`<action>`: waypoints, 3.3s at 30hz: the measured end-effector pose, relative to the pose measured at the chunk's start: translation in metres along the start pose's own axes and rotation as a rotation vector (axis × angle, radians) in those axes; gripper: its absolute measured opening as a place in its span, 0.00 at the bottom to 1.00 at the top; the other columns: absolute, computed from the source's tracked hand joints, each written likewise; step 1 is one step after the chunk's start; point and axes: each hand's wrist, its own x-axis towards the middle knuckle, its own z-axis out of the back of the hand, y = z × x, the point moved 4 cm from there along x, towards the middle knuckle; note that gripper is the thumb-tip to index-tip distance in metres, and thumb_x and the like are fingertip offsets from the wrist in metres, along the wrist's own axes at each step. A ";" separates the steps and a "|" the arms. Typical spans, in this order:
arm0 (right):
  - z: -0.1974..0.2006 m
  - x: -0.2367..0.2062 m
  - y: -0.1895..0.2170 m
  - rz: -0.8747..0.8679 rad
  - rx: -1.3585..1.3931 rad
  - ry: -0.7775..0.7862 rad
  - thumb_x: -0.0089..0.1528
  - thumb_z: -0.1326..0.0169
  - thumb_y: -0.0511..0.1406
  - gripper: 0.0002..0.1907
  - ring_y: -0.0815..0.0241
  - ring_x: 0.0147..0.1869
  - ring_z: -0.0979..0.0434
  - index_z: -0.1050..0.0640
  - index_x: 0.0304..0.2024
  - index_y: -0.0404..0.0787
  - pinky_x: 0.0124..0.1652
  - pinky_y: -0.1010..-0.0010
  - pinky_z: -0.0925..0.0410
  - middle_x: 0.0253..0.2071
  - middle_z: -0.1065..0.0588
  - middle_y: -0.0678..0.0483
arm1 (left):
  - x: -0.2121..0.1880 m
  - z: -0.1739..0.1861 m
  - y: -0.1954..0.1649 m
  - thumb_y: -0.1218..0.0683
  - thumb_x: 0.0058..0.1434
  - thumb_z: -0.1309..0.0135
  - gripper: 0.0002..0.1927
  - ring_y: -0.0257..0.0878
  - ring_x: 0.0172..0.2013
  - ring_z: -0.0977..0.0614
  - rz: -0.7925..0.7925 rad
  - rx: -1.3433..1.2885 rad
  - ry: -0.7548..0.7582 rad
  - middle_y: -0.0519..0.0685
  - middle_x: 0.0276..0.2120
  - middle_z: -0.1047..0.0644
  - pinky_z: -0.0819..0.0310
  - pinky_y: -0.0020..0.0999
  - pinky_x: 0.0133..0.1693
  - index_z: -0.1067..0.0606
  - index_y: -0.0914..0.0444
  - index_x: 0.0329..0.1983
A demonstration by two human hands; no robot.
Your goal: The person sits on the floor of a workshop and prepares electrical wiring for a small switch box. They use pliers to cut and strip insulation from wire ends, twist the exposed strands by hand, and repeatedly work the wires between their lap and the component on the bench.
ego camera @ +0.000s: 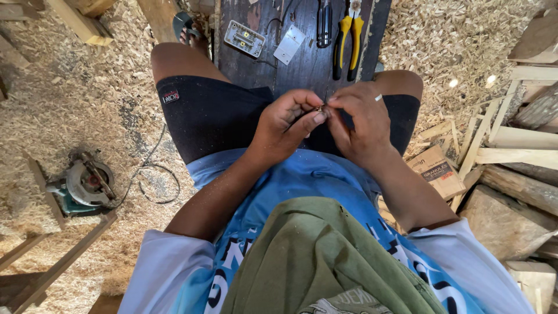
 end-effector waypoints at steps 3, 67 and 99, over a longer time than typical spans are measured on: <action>0.005 0.003 -0.004 0.127 -0.052 0.002 0.63 0.34 0.24 0.19 0.46 0.49 0.24 0.26 0.53 0.39 0.49 0.58 0.30 0.48 0.25 0.49 | -0.001 0.002 0.003 0.61 0.72 0.44 0.12 0.26 0.37 0.25 0.030 -0.064 0.028 0.44 0.42 0.24 0.30 0.22 0.37 0.30 0.65 0.56; -0.020 -0.027 -0.036 -0.896 0.798 0.322 0.70 0.44 0.32 0.05 0.73 0.40 0.32 0.22 0.43 0.35 0.38 0.78 0.38 0.37 0.26 0.60 | -0.003 0.008 0.004 0.61 0.74 0.46 0.08 0.26 0.36 0.27 -0.073 0.158 0.048 0.42 0.37 0.25 0.29 0.23 0.38 0.31 0.65 0.53; 0.020 0.026 -0.001 0.551 -0.331 0.149 0.57 0.35 0.35 0.13 0.55 0.48 0.25 0.18 0.45 0.40 0.43 0.62 0.35 0.45 0.23 0.56 | -0.002 0.009 0.005 0.61 0.72 0.44 0.10 0.25 0.36 0.27 0.053 -0.042 0.104 0.41 0.40 0.26 0.30 0.22 0.40 0.30 0.65 0.53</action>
